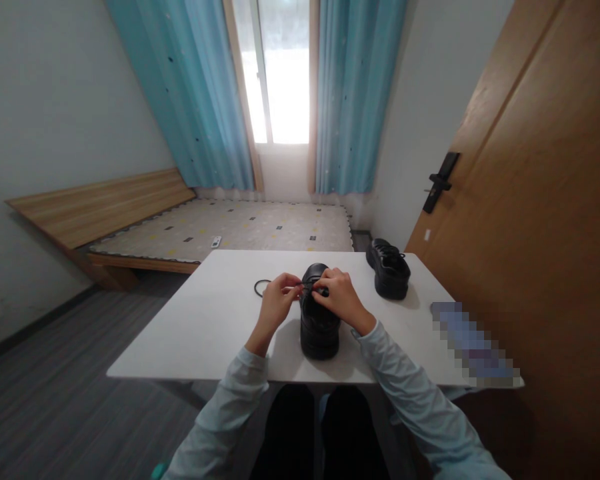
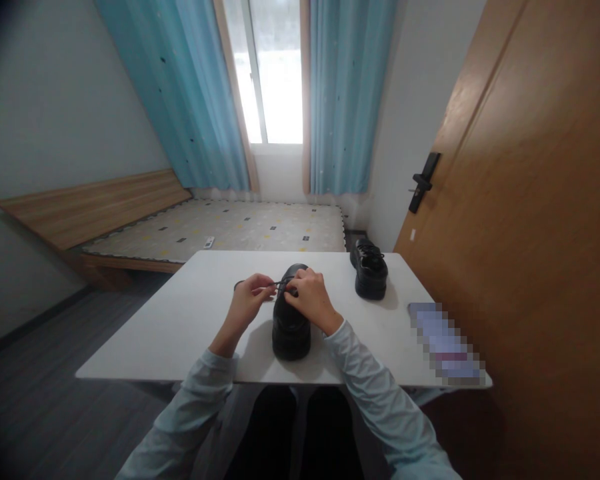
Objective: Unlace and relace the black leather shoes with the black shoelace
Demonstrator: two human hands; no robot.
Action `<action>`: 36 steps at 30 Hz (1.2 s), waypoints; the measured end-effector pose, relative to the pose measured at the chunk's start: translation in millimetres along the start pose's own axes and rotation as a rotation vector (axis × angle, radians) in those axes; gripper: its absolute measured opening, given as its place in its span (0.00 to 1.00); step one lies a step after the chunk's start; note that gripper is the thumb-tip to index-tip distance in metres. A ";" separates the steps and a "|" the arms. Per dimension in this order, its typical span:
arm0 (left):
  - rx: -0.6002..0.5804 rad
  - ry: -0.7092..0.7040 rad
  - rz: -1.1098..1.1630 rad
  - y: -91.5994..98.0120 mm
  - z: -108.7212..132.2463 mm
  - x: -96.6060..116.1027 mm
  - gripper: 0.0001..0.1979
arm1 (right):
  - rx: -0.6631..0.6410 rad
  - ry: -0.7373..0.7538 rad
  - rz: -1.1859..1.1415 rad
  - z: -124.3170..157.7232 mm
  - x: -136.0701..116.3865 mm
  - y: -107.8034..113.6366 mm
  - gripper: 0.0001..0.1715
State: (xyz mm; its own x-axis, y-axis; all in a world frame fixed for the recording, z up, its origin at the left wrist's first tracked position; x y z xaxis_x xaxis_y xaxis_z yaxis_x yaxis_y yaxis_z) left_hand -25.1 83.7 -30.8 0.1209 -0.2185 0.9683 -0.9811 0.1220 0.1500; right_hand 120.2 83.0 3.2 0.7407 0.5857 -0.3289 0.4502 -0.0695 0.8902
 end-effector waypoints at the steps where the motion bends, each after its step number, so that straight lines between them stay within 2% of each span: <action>1: 0.000 0.001 -0.030 -0.4 0.3 -1.2 0.14 | 0.003 0.001 0.000 0.0 -0.2 -0.1 0.03; 8: 0.050 -0.034 -0.316 2.4 1.8 2.6 0.13 | -0.002 0.008 -0.015 0.6 -0.8 0.3 0.03; 16: -0.019 -0.002 -0.278 -3.2 -5.7 -1.8 0.18 | 0.056 0.006 -0.046 2.3 0.1 1.7 0.04; 21: -0.034 -0.019 -0.338 -11.0 -12.5 11.3 0.17 | 0.112 0.036 -0.158 6.9 2.2 9.2 0.04; 24: -0.040 -0.067 -0.386 -15.1 -15.6 22.7 0.11 | 0.150 0.071 -0.248 12.5 2.5 19.3 0.05; 28: -0.053 -0.089 -0.563 -20.7 -16.3 35.4 0.06 | 0.197 0.072 -0.294 22.0 4.7 32.5 0.05; 36: -0.066 -0.127 -0.697 -27.5 -11.7 47.7 0.03 | 0.144 0.082 -0.448 33.0 12.0 31.6 0.06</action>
State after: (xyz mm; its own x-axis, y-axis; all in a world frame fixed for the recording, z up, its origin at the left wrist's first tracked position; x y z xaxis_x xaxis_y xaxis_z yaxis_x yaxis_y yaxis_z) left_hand 9.5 81.2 13.6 0.6943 -0.3779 0.6125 -0.6702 -0.0295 0.7416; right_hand 159.8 61.1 17.0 0.4189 0.6449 -0.6392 0.7850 0.0967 0.6119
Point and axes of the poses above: each hand's wrist, its own z-axis away from the middle knuckle, its own y-axis out of the back of the hand, x = y × z, the point moved 7 cm from there along -z, towards the middle knuckle, and after that the axes turned 12 degrees about -x, right-handed, at the moved point
